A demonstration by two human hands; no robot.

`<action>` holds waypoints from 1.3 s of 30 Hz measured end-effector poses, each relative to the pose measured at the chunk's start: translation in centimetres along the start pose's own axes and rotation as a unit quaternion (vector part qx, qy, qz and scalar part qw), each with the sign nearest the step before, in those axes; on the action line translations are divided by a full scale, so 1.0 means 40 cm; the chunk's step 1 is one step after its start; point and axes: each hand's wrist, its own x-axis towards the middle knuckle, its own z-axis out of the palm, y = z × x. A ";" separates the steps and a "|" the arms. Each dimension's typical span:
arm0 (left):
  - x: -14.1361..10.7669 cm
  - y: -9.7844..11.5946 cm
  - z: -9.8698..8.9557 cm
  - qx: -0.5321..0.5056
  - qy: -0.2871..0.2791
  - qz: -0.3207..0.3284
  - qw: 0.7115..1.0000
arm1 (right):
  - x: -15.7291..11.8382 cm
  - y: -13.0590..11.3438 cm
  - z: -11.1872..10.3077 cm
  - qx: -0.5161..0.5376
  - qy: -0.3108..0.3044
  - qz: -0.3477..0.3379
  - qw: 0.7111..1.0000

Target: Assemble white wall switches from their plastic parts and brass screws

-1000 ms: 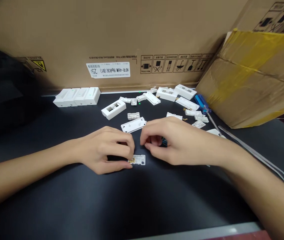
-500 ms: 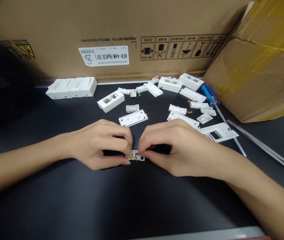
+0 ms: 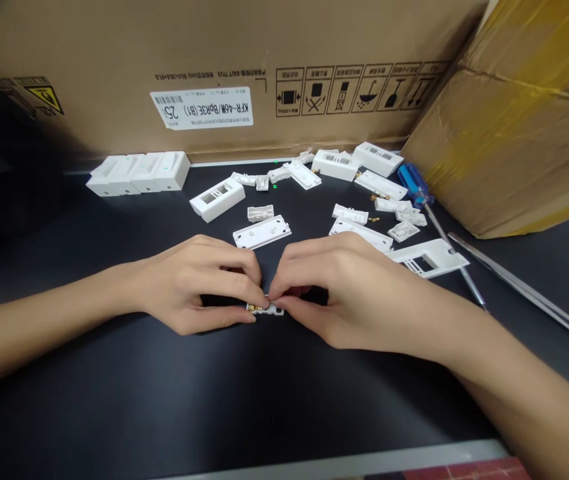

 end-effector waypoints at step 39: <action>0.002 0.011 0.001 0.061 -0.011 -0.030 0.998 | 0.166 0.154 -0.094 -0.214 -0.022 0.035 0.976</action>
